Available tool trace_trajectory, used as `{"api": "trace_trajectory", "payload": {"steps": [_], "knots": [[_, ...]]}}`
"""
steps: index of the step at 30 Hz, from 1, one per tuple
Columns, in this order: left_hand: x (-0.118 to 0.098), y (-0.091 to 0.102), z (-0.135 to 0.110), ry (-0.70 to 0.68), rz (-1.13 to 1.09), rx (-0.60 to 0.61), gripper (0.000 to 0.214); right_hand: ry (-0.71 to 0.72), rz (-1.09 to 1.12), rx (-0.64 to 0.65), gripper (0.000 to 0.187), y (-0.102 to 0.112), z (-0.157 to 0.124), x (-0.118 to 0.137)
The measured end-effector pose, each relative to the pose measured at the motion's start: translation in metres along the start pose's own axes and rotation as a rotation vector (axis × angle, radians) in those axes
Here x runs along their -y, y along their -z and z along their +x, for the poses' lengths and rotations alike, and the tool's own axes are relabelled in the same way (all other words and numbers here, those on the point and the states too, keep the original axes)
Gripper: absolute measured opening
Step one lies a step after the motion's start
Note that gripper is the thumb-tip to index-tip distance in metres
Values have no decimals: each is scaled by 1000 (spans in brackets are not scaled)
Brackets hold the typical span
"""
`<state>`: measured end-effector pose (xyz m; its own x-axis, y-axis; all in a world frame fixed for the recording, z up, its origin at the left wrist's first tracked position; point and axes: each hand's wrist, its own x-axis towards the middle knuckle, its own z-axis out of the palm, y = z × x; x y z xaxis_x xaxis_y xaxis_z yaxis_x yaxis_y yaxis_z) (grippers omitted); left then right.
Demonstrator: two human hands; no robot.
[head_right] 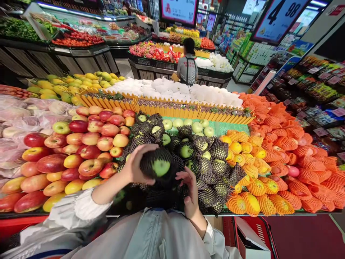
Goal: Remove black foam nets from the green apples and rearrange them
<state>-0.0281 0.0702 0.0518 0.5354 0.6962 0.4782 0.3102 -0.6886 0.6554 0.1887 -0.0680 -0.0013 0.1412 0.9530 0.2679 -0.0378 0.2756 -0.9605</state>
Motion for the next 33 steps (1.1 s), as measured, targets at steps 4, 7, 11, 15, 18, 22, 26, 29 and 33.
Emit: {"api": "trace_trajectory", "payload": {"steps": [4, 7, 11, 15, 18, 22, 26, 29, 33], "knots": [[37, 29, 79, 229, 267, -204, 97, 13, 56, 1, 73, 3, 0, -12], [87, 36, 138, 291, 415, -214, 91, -5, 74, -6, 70, 7, 0, -19], [155, 27, 186, 375, 599, -36, 85, 59, -5, -58, 68, 18, 2, -24], [195, 3, 204, 350, 758, 202, 89, 91, -71, -91, 66, 28, 3, -29], [210, -17, 210, 312, 762, 291, 89, 78, -82, -101, 68, 30, 2, -35], [226, -35, 218, 340, 725, 324, 91, 62, -67, -106, 68, 27, 4, -43], [229, -42, 219, 369, 718, 273, 103, 70, -42, -111, 65, 23, 9, -45], [224, -49, 214, 166, 719, 386, 88, 74, -34, -103, 64, 21, 12, -46], [220, -65, 207, -59, 674, 661, 60, 99, -35, -113, 62, 19, 12, -47]]}}
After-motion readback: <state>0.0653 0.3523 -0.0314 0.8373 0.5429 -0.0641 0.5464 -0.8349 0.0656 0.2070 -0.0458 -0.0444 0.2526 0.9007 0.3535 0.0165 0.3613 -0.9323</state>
